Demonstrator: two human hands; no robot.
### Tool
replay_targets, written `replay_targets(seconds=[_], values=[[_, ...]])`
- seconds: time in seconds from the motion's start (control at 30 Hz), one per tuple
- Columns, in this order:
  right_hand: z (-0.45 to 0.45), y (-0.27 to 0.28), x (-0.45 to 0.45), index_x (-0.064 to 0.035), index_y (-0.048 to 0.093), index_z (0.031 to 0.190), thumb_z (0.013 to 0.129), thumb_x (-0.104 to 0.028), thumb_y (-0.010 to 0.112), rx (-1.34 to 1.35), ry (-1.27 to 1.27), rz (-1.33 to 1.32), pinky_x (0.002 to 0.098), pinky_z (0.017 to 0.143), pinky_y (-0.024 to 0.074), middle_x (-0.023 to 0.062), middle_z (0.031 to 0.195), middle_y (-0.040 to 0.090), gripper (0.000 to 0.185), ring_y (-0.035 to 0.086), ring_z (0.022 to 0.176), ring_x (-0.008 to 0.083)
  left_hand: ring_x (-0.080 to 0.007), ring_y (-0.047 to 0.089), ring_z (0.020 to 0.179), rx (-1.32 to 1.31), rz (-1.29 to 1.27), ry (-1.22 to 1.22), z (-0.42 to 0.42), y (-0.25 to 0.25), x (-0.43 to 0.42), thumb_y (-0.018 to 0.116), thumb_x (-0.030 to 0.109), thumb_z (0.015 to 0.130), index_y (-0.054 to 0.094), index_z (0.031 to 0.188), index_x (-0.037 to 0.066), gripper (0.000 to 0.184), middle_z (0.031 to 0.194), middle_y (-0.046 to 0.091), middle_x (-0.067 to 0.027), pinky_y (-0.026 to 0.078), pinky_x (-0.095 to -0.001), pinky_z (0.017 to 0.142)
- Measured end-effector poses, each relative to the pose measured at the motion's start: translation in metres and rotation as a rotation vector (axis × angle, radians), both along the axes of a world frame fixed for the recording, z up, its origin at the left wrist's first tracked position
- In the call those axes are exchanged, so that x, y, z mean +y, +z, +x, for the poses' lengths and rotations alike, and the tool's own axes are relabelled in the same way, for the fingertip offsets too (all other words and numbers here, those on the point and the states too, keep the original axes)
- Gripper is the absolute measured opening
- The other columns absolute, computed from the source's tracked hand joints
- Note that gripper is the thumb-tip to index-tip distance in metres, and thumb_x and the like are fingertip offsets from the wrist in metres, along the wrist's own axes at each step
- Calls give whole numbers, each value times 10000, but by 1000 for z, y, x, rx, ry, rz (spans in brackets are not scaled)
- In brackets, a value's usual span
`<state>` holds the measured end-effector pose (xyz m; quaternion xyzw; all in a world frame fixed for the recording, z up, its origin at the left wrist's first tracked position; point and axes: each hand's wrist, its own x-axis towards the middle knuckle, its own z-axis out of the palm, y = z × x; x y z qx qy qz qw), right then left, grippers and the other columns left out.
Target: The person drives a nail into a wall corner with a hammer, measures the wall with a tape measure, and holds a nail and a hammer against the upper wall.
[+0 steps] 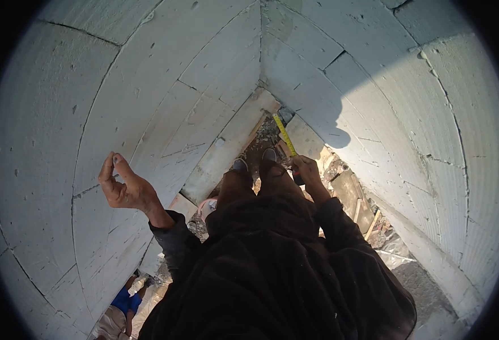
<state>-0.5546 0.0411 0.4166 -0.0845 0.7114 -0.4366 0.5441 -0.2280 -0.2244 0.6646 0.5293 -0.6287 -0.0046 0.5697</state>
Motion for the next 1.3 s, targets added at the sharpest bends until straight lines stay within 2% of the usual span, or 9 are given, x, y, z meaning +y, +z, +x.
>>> replay_targets(seconds=[0.27,0.4,0.47,0.57,0.83,0.93,1.03,1.23,1.3], values=[[-5,-66,-18,-40,709,887,1014,-261,639,233,38,36,269,691,442,-4,783,632,265,551,735,87,-141,675,889,191,289,-228,-18,-47,-2,742,43,960,745,1044,5,92,987,745,-89,529,-307,843],[-4,-115,-50,-38,712,877,1008,-269,642,309,-14,100,294,623,457,0,711,624,275,576,661,100,-193,707,886,112,696,-706,-45,-121,15,740,65,929,742,1071,23,148,975,744,-118,542,-332,851],[-6,-148,-65,-45,736,891,987,-277,656,404,-9,146,303,618,479,15,707,654,263,603,645,114,-287,724,968,-103,962,-937,-61,-146,28,757,146,902,730,1155,60,268,1081,738,-136,557,-385,890],[-21,-204,-93,-52,760,901,950,-299,678,461,-2,234,302,651,502,37,732,693,265,632,677,121,-356,697,1075,-247,933,-1283,-70,-239,56,757,210,883,704,1234,93,374,1201,709,-141,548,-453,951],[-58,-386,-145,-57,741,868,961,-339,639,797,186,250,347,625,520,52,677,714,313,678,635,141,-346,648,1182,-426,832,-1489,-109,-416,50,762,165,851,671,1262,50,436,1222,680,-139,509,-471,1019],[-58,-442,-163,-105,768,891,962,-419,613,869,217,323,432,699,553,86,710,736,358,740,715,281,-339,649,1163,-450,780,-1488,-126,-473,41,755,140,856,670,1248,48,411,1195,677,-130,504,-477,1010],[-62,-489,-178,-58,729,854,965,-348,629,845,207,229,340,625,516,55,654,693,327,656,613,140,-354,656,1100,-446,614,-1477,-137,-528,41,756,129,858,667,1181,49,344,1125,663,-142,509,-493,956],[-72,-558,-207,-31,724,859,950,-335,641,887,228,104,352,612,482,53,665,669,329,624,628,134,-346,680,1065,-573,320,-1492,-133,-628,56,747,77,830,659,1036,35,228,1107,675,-158,510,-486,952],[-70,-572,-215,-77,760,907,937,-344,636,908,233,109,381,657,521,79,693,715,295,697,676,191,-337,686,1068,-653,261,-1479,-129,-643,54,745,76,827,676,1044,22,234,1102,685,-161,510,-480,956]])
